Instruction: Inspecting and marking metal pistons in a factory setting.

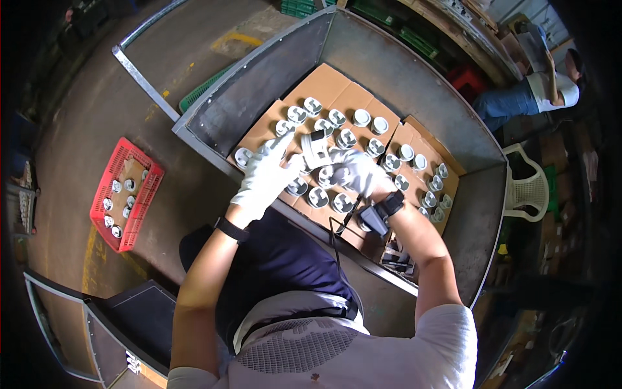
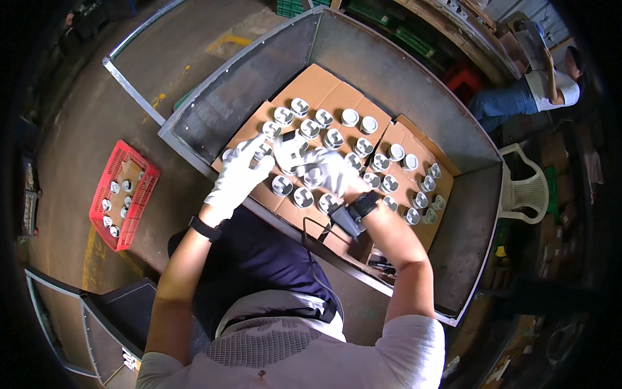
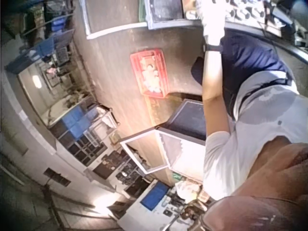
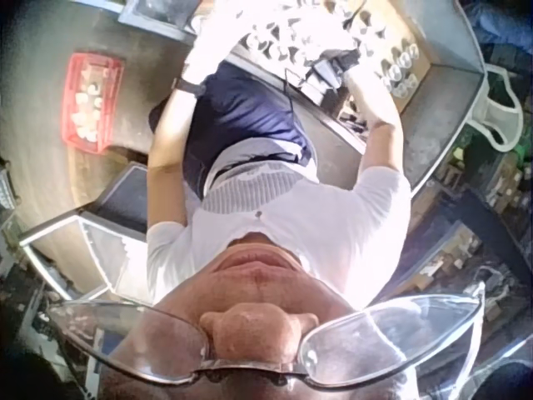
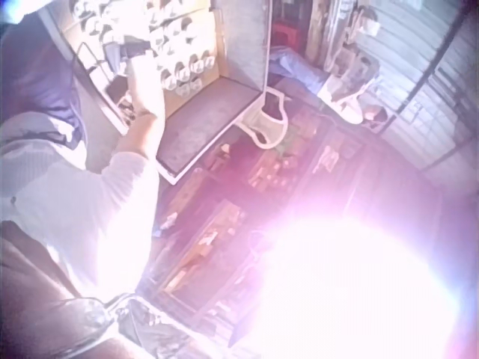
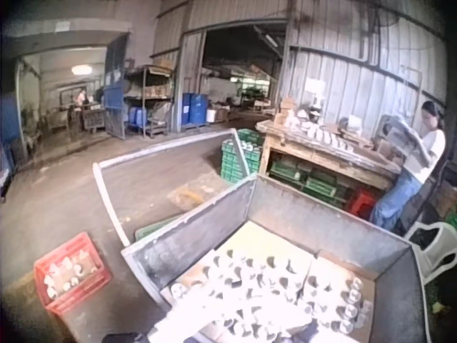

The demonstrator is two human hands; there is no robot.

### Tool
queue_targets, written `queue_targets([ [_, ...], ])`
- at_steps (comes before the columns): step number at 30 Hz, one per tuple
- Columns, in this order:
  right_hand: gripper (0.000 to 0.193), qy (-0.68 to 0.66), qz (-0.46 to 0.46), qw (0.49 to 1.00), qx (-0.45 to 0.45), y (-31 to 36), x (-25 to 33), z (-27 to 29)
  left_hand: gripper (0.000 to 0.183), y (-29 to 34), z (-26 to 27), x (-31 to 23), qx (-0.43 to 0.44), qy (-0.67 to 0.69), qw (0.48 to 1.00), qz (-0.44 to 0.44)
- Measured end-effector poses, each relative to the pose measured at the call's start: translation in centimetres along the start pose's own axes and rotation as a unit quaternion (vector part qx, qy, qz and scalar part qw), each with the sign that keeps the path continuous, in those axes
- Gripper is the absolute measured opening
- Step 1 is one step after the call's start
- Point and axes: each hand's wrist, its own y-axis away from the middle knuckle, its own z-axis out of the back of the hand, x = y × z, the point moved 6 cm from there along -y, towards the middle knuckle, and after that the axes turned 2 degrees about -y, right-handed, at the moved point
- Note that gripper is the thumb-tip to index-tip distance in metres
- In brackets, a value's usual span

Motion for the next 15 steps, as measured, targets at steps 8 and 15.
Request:
queue_targets([
  [8,0.020,-0.148,-0.530,0.808,-0.209,-2.0,-21.2,3.0,0.018,0.4,0.2,1.1,-0.014,-0.234,0.971,-0.046],
  [15,0.032,0.130,-0.523,0.842,0.033,-13.6,-25.4,-3.0,0.019,1.7,2.5,2.8,-0.111,-0.194,0.975,-0.013],
])
